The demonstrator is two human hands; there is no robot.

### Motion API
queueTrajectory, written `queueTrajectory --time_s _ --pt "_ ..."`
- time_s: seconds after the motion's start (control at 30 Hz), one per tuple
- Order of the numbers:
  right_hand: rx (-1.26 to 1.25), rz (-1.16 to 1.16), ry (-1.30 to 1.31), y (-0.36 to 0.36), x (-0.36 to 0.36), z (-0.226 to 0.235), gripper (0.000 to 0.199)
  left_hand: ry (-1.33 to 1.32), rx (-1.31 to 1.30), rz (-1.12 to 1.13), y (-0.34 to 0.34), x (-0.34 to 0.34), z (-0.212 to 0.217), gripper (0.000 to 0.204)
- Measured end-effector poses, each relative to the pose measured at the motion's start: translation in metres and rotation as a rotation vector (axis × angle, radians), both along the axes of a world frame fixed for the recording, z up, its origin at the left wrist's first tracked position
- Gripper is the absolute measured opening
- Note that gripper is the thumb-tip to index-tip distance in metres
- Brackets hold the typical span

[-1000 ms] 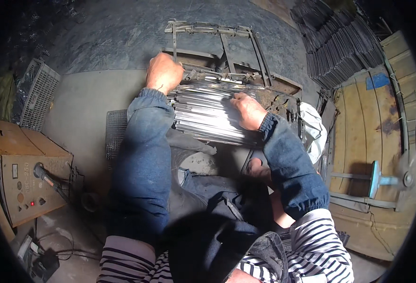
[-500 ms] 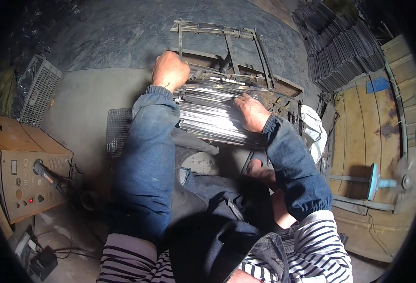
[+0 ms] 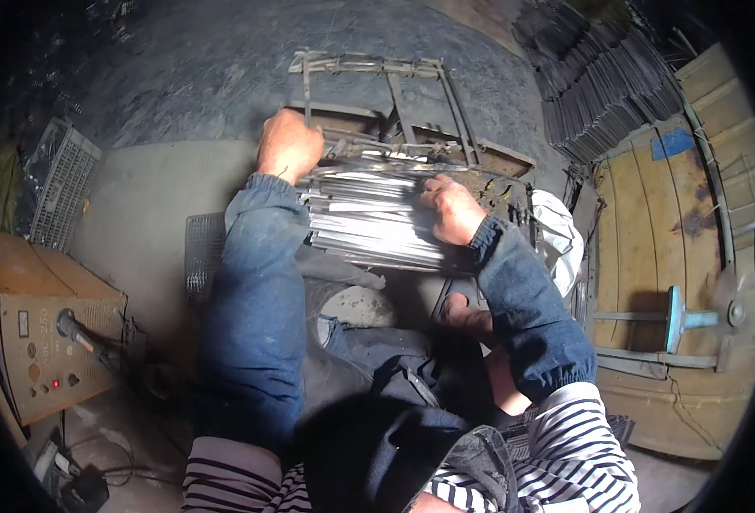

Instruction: Welding metal rods into a frame to create a finished metal grid.

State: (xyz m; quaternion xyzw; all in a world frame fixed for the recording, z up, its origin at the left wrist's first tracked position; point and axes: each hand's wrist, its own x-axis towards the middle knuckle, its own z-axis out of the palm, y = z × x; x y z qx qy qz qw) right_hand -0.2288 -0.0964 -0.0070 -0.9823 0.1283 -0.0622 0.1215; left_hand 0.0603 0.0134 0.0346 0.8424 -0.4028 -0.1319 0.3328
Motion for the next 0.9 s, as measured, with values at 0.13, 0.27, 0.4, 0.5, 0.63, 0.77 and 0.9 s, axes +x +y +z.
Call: queueTrajectory --time_s 0.13,0.27,0.4,0.5,0.63,0.77,0.9 --pt "0.154 0.033 -0.174 0.015 0.002 0.025 0.033 -0.010 0.003 0.004 0.006 0.001 -0.002 0.029" --pt "0.182 -0.176 -0.399 -0.002 0.012 0.066 0.044 0.018 -0.017 0.028 0.010 0.005 -0.006 0.029" --pt "0.013 -0.277 -0.295 -0.070 0.024 0.078 0.035 0.009 -0.007 0.018 0.003 -0.002 -0.001 0.029" --pt "-0.013 -0.362 -0.074 -0.097 0.044 0.070 0.032 -0.005 -0.010 0.014 0.004 -0.002 0.000 0.035" --pt "-0.016 -0.292 -0.023 -0.096 0.066 0.054 0.030 0.008 -0.003 0.010 0.005 -0.002 0.000 0.035" --pt "-0.039 -0.312 -0.010 -0.100 0.077 0.049 0.030 0.001 -0.003 0.015 0.007 -0.001 -0.005 0.035" --pt "-0.018 -0.337 0.027 -0.104 0.074 0.050 0.032 -0.014 0.007 0.019 0.000 0.002 -0.007 0.035"
